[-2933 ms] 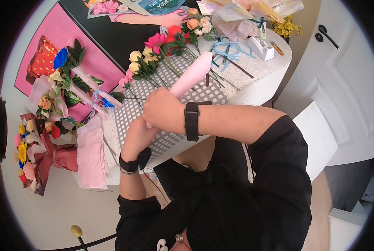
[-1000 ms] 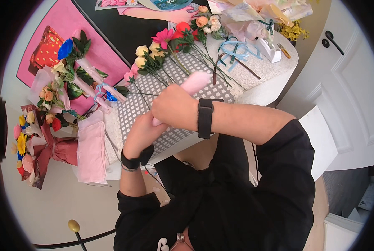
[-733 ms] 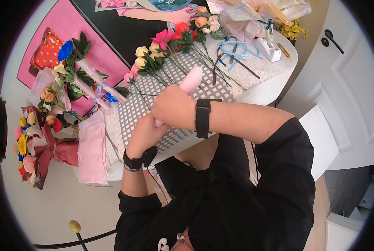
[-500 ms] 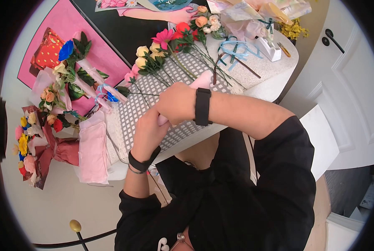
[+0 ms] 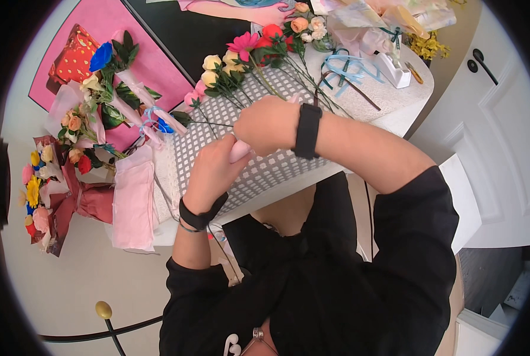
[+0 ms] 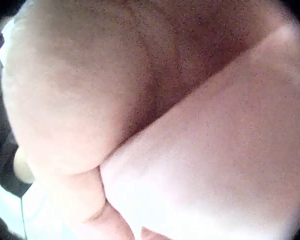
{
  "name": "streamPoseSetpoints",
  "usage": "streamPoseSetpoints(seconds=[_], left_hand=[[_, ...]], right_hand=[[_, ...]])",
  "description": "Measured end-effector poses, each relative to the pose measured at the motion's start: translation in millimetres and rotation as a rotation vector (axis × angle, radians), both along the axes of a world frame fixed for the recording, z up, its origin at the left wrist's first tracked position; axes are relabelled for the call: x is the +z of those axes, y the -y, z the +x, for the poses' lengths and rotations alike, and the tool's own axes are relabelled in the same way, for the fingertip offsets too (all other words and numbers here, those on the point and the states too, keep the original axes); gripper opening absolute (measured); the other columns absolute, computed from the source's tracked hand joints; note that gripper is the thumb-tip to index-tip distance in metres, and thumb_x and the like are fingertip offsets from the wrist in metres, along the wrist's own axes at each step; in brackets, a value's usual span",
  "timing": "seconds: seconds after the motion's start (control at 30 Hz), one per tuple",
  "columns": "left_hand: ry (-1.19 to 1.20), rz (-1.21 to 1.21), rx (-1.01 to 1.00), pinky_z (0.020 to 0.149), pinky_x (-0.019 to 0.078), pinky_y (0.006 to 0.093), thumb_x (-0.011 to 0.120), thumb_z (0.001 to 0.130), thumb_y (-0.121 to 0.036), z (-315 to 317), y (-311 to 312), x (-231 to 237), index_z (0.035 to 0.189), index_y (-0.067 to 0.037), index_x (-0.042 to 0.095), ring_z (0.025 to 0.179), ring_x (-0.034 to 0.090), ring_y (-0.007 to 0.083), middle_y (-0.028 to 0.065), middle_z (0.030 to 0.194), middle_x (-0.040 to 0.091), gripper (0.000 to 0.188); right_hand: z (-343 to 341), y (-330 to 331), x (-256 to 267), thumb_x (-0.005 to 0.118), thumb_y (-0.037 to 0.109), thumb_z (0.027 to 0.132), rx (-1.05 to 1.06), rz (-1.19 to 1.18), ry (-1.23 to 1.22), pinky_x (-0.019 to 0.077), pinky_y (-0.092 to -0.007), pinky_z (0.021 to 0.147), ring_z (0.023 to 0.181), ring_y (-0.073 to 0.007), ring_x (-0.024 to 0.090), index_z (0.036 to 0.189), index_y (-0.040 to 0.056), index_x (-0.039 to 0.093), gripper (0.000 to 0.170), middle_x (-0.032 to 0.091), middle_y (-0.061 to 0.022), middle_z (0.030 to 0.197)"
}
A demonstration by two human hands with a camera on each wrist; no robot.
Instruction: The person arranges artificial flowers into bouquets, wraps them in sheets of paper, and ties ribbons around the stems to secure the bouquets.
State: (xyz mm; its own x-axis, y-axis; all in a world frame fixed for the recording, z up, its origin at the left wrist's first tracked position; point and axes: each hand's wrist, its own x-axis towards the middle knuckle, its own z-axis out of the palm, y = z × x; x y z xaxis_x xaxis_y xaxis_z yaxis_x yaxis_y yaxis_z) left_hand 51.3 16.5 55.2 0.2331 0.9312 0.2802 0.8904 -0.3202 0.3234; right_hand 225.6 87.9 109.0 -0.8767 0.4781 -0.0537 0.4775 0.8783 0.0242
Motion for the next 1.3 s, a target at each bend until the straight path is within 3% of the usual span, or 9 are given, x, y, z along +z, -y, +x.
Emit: streamPoseSetpoints(seconds=[0.2,0.4,0.6,0.77,0.83,0.97,1.1,1.27,1.3], left_hand=[[0.394,-0.344,-0.117,0.069,0.0523,0.0367,0.076,0.081,-0.023,-17,-10,3,0.107,-0.001,0.066,0.077,0.069,0.0253,0.0167,0.085,0.069,0.035],[0.200,-0.277,-0.076,0.069,0.0516,0.0344,0.076,0.081,-0.023,-9,-1,11,0.103,-0.001,0.067,0.075,0.068,0.0227,0.0161,0.084,0.069,0.032],[0.335,-0.299,-0.113,0.067,0.0515,0.0341,0.075,0.081,-0.021,-16,-5,2,0.104,-0.001,0.067,0.074,0.068,0.0285,0.0192,0.085,0.069,0.031],[0.488,-0.304,-0.136,0.066,0.0517,0.0411,0.074,0.082,-0.024,-13,-2,1,0.093,0.001,0.064,0.075,0.067,0.0370,0.0220,0.084,0.068,0.029],[0.203,-0.004,-0.073,0.068,0.0521,0.0372,0.074,0.082,-0.025,-11,-3,-8,0.104,0.000,0.065,0.076,0.069,0.0303,0.0191,0.085,0.070,0.034],[0.284,-0.157,-0.033,0.067,0.0515,0.0344,0.073,0.085,-0.023,-12,0,-8,0.109,-0.001,0.065,0.074,0.067,0.0210,0.0118,0.084,0.070,0.033],[0.899,-0.538,-0.198,0.061,0.0495,0.0299,0.070,0.089,-0.020,-19,0,-15,0.109,-0.001,0.064,0.067,0.062,0.0139,0.0045,0.089,0.068,0.028],[1.117,-0.807,-0.162,0.054,0.0459,0.0250,0.069,0.091,-0.021,-11,13,-13,0.107,-0.001,0.065,0.059,0.058,0.0086,-0.0008,0.083,0.064,0.025],[0.862,-0.676,-0.131,0.053,0.0461,0.0264,0.069,0.090,-0.022,-7,13,-13,0.105,-0.002,0.066,0.060,0.059,0.0096,-0.0002,0.080,0.065,0.025]], right_hand=[[-5,6,-15,0.068,0.012,0.069,0.143,0.474,-0.265,0.0514,-0.0405,0.059,0.073,-0.0277,0.070,0.081,0.0089,0.069,0.012,0.069,-0.0095,0.076],[1,-2,16,0.069,0.013,0.069,0.038,-0.017,0.065,0.0511,-0.0412,0.059,0.070,-0.0271,0.069,0.072,0.0094,0.069,0.005,0.068,-0.0087,0.069],[-15,9,-11,0.066,0.010,0.071,0.107,0.371,-0.159,0.0528,-0.0412,0.062,0.071,-0.0306,0.069,0.075,0.0074,0.070,0.006,0.067,-0.0118,0.069],[-9,8,-1,0.068,0.015,0.072,0.170,0.274,-0.166,0.0494,-0.0370,0.059,0.068,-0.0255,0.068,0.071,0.0093,0.068,0.005,0.067,-0.0083,0.070],[-6,4,0,0.069,0.017,0.072,0.166,0.164,-0.102,0.0474,-0.0350,0.057,0.067,-0.0229,0.068,0.069,0.0105,0.067,0.007,0.067,-0.0060,0.070],[-17,6,-12,0.070,0.021,0.072,0.135,0.389,-0.114,0.0438,-0.0306,0.062,0.067,-0.0183,0.066,0.070,0.0122,0.066,0.009,0.067,-0.0025,0.070],[-22,12,-8,0.070,0.021,0.071,0.253,0.626,-0.292,0.0413,-0.0284,0.068,0.068,-0.0169,0.065,0.071,0.0127,0.066,0.009,0.067,-0.0013,0.070],[-14,11,2,0.071,0.019,0.071,0.260,0.332,-0.058,0.0488,-0.0364,0.064,0.071,-0.0236,0.068,0.076,0.0090,0.069,0.011,0.067,-0.0060,0.069],[-12,11,6,0.071,0.018,0.071,0.222,0.169,0.010,0.0515,-0.0399,0.063,0.073,-0.0265,0.069,0.079,0.0074,0.070,0.013,0.067,-0.0084,0.068]])
